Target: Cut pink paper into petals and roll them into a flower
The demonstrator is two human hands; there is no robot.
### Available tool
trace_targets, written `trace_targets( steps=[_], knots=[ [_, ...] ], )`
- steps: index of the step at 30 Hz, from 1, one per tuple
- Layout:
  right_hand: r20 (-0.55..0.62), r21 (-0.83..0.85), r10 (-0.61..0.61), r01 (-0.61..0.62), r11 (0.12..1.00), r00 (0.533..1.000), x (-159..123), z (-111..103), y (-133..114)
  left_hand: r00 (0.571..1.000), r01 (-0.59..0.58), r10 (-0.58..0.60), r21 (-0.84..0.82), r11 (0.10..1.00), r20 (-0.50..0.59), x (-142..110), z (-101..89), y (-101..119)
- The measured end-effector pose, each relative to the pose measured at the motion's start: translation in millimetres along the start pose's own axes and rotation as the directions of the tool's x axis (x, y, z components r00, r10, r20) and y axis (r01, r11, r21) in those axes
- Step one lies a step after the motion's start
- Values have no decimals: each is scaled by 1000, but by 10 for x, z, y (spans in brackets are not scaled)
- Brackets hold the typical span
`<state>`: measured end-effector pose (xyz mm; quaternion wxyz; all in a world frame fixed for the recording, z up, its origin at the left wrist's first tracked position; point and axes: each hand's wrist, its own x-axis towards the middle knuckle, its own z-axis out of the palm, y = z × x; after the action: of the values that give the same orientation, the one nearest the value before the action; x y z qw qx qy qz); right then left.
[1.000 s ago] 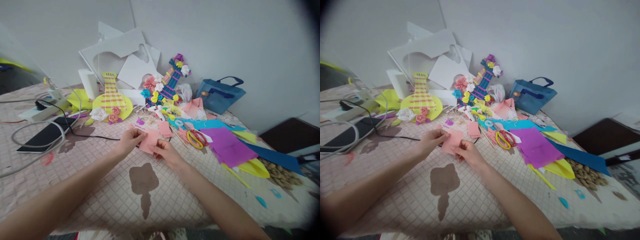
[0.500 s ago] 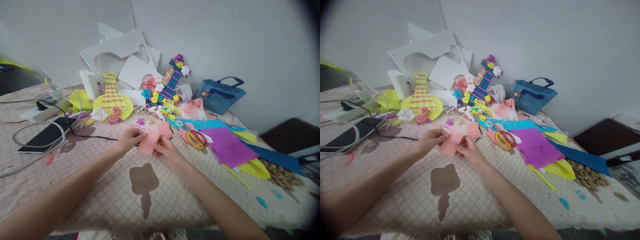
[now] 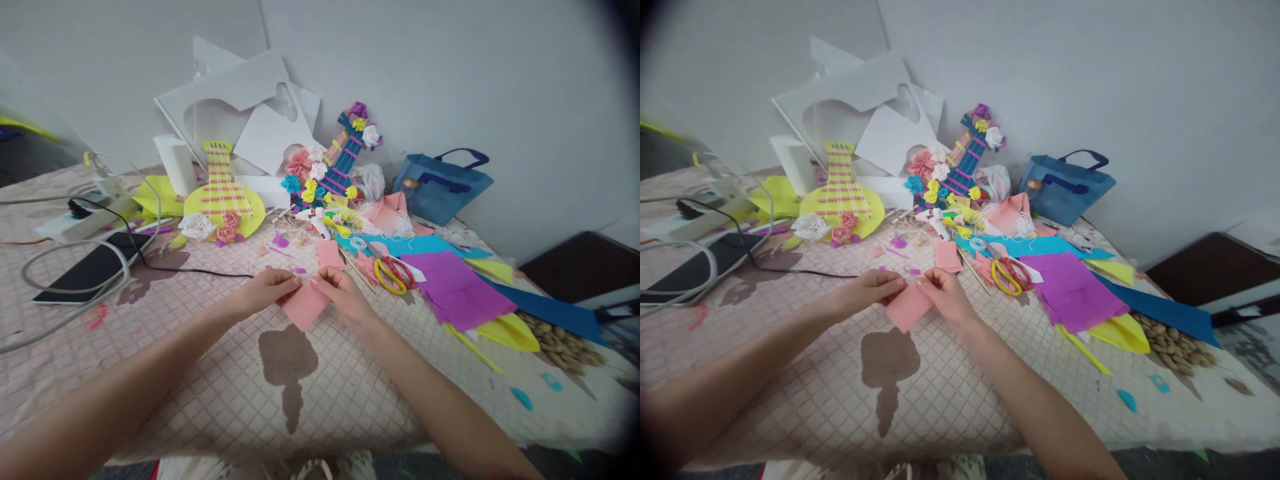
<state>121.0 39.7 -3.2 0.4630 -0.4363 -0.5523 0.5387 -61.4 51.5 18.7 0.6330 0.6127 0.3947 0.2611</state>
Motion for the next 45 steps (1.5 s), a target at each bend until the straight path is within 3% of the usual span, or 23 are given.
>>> trace_targets(
  steps=[4, 20, 29, 45],
  knots=[
    [-37, -11, -21, 21, 1000, 999, 11, -19, -3, 996, 91, -91, -3, 996, -24, -5, -8, 3],
    [-74, -153, -157, 144, 978, 985, 21, -34, 48, 984, 168, -169, 20, 986, 56, 4, -67, -15],
    [-77, -150, -148, 135, 980, 986, 26, -40, 55, 980, 191, -192, 12, 981, 44, 14, -67, -51],
    [-89, -182, -141, 123, 976, 986, 16, -30, 58, 989, 132, -132, 0, 991, 68, 21, -58, -81]
  ],
)
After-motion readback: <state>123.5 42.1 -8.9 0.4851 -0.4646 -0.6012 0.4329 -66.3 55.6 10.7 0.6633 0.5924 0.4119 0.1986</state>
